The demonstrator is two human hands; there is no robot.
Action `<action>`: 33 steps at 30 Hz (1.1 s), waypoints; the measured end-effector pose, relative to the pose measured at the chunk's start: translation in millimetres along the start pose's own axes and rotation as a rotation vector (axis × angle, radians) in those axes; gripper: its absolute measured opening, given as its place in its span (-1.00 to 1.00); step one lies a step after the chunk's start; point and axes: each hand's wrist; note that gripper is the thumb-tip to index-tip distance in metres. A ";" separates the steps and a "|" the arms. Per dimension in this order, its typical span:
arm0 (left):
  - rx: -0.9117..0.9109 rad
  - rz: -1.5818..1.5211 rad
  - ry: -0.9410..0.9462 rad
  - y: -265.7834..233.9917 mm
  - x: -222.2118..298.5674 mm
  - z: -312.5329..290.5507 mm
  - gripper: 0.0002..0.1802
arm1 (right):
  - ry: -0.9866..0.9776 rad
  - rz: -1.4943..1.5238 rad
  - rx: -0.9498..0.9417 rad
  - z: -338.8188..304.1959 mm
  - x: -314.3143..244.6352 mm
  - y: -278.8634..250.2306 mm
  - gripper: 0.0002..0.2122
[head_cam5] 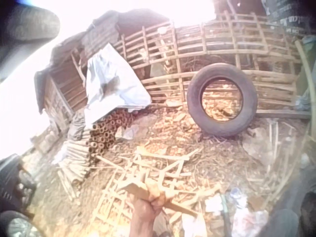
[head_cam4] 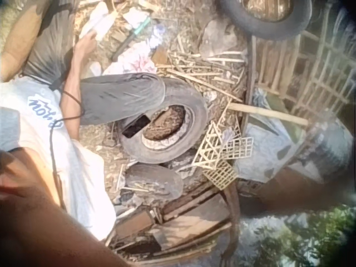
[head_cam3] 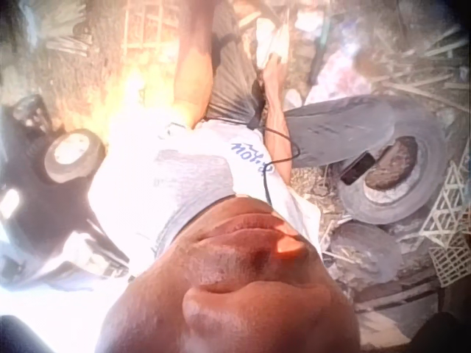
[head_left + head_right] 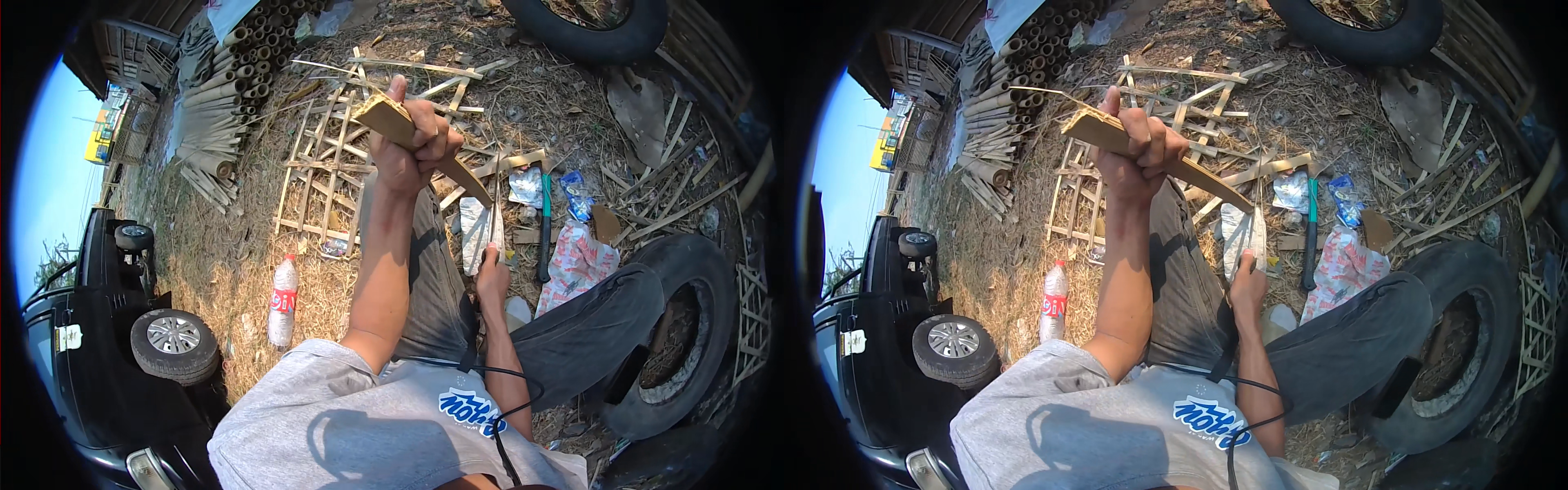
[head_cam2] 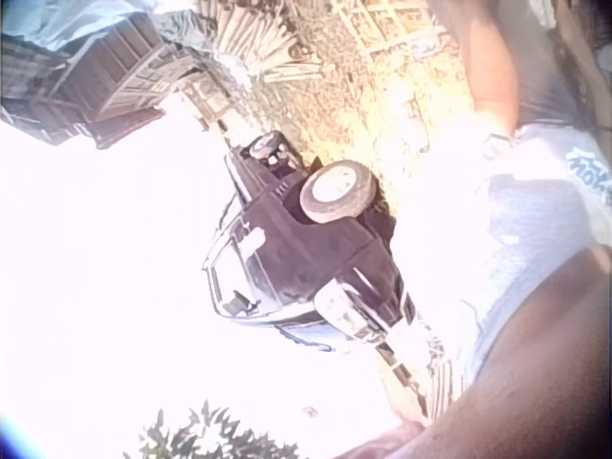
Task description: The person constructs a bamboo lattice structure by tying wooden strips together with wire and string, then uses a machete to shave and trim a bamboo pole while sitting on the ground.
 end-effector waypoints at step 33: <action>0.694 0.519 0.064 -53.5 9.9 -0.9 -0.05 | -0.368 0.076 0.102 -25.4 -15.2 3.3 -0.63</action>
Point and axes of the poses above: each hand's wrist, its own z-axis towards the middle knuckle, its own y-axis out of the palm, x = y × z, and after that the axes turned 14 degrees about -x, right-handed
